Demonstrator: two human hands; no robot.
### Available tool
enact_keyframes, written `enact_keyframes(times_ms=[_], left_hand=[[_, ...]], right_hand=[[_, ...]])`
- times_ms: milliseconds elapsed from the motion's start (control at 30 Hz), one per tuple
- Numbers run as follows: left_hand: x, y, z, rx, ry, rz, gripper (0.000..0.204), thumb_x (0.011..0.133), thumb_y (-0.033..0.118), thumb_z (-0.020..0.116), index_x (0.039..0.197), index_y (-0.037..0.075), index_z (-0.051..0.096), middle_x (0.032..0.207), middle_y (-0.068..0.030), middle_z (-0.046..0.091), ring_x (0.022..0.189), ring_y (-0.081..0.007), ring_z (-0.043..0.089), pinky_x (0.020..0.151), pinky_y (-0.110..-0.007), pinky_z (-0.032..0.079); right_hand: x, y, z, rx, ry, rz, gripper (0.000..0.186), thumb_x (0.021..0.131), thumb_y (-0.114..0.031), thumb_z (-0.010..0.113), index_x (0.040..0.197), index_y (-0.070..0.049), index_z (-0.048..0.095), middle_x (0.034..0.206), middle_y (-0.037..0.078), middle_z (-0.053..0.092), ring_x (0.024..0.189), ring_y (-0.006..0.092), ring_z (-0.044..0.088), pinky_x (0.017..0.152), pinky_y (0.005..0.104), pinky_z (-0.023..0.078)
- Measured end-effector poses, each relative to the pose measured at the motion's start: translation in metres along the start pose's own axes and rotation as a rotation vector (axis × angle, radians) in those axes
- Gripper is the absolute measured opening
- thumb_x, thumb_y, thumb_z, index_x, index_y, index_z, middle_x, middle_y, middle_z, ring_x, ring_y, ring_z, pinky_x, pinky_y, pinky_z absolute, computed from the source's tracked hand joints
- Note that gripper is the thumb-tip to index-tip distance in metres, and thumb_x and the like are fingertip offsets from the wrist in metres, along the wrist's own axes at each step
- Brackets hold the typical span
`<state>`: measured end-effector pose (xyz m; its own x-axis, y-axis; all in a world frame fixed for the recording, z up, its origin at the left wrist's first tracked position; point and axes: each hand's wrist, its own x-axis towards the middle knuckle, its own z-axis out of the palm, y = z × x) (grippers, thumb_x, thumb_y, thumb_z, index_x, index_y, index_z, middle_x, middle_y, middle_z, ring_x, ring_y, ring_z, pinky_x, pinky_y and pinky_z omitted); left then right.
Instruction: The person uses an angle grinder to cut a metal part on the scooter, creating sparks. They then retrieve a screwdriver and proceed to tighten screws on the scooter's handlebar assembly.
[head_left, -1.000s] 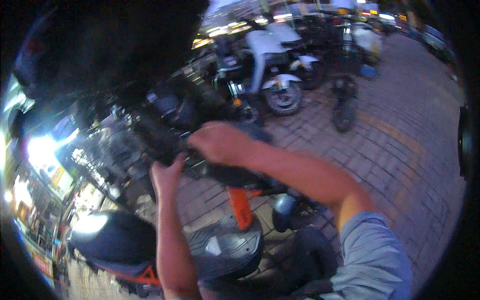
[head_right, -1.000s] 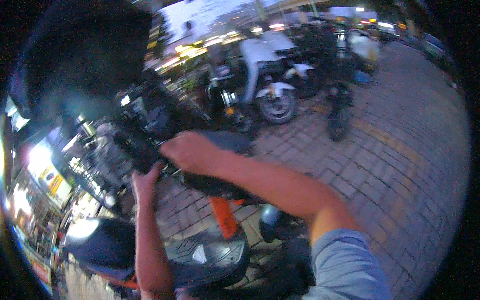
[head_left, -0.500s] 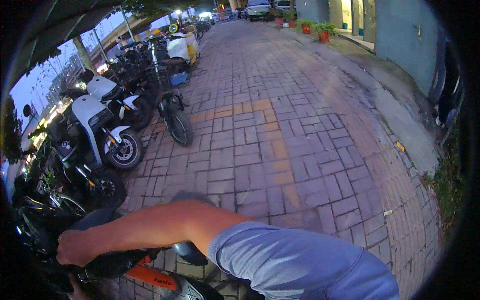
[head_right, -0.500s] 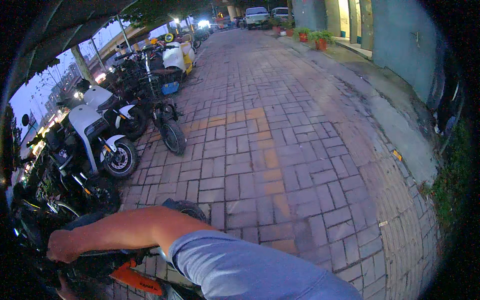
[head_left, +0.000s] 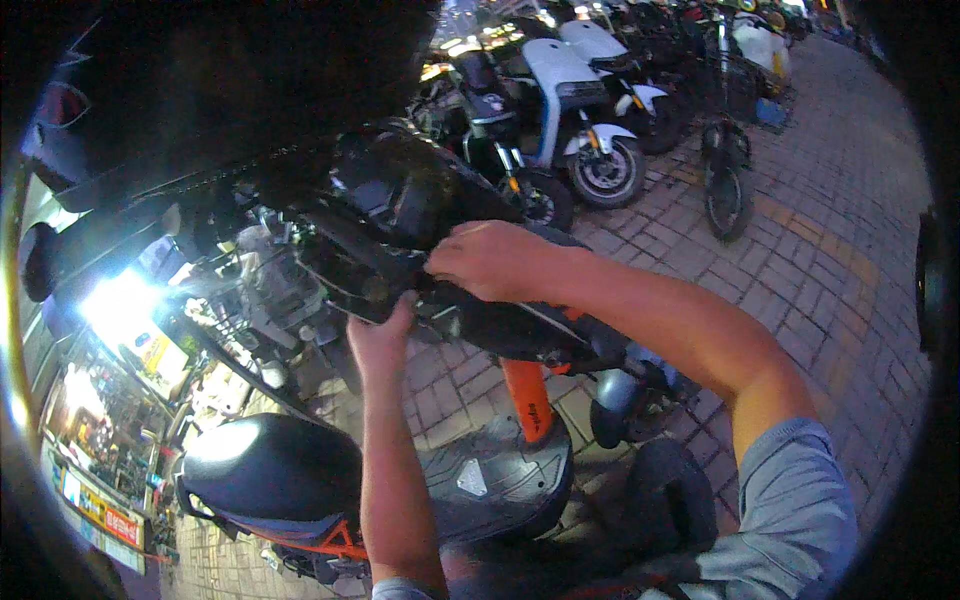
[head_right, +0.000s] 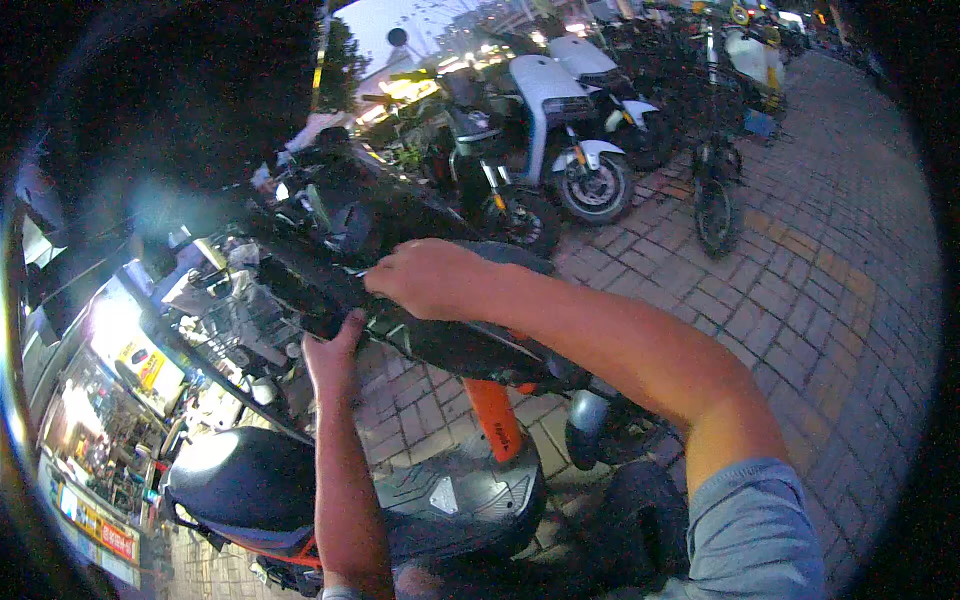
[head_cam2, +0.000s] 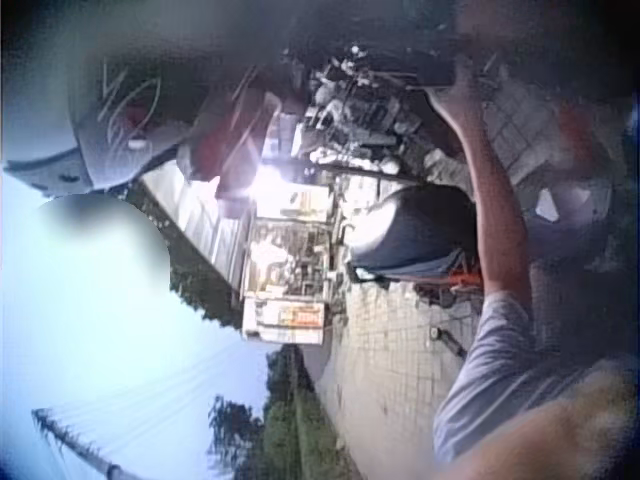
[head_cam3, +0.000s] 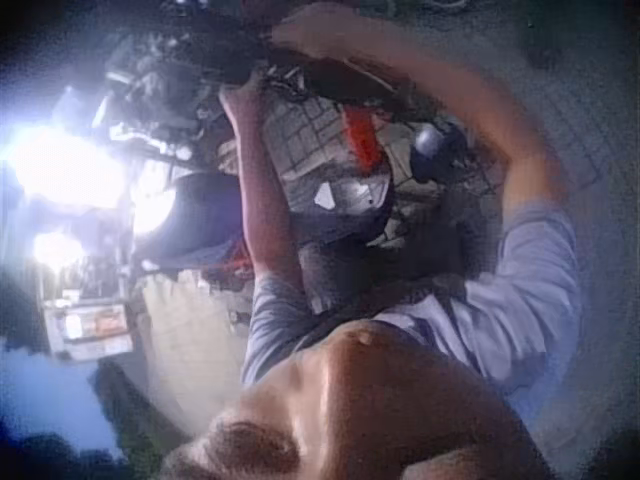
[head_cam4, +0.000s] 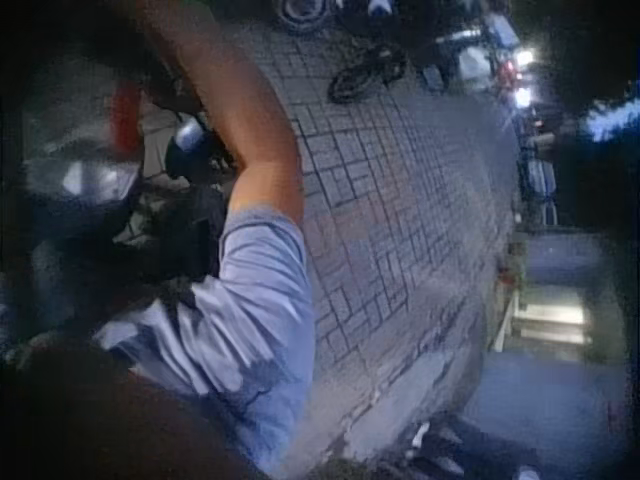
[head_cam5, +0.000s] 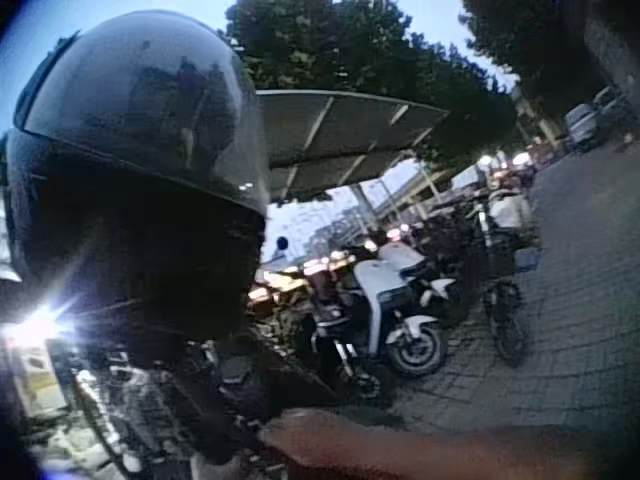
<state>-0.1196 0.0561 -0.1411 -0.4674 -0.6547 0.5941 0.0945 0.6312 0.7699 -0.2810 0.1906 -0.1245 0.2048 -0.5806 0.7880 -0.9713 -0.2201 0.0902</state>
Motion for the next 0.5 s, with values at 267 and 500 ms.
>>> enact_keyframes(times_ms=[267, 500], left_hand=[[-0.008, 0.004, 0.006, -0.086, 0.016, -0.017, 0.032, 0.074, 0.012, 0.073, 0.102, -0.001, 0.061, 0.09, -0.0039, 0.064, 0.078, -0.0129, 0.058, 0.072, -0.027, 0.047], [-0.01, 0.012, 0.007, 0.003, 0.046, -0.042, 0.032, 0.076, 0.012, 0.071, 0.103, -0.001, 0.061, 0.094, -0.0042, 0.064, 0.084, -0.0134, 0.058, 0.077, -0.027, 0.045]], right_hand=[[-0.004, -0.003, -0.003, -0.054, 0.024, -0.104, 0.011, 0.074, -0.011, 0.061, 0.085, -0.007, 0.06, 0.084, 0.006, 0.064, 0.083, 0.0263, 0.061, 0.078, 0.036, 0.048], [-0.003, -0.003, -0.003, -0.135, 0.028, -0.152, 0.01, 0.075, -0.014, 0.061, 0.083, -0.009, 0.059, 0.08, 0.005, 0.065, 0.076, 0.0235, 0.062, 0.078, 0.0351, 0.046]])
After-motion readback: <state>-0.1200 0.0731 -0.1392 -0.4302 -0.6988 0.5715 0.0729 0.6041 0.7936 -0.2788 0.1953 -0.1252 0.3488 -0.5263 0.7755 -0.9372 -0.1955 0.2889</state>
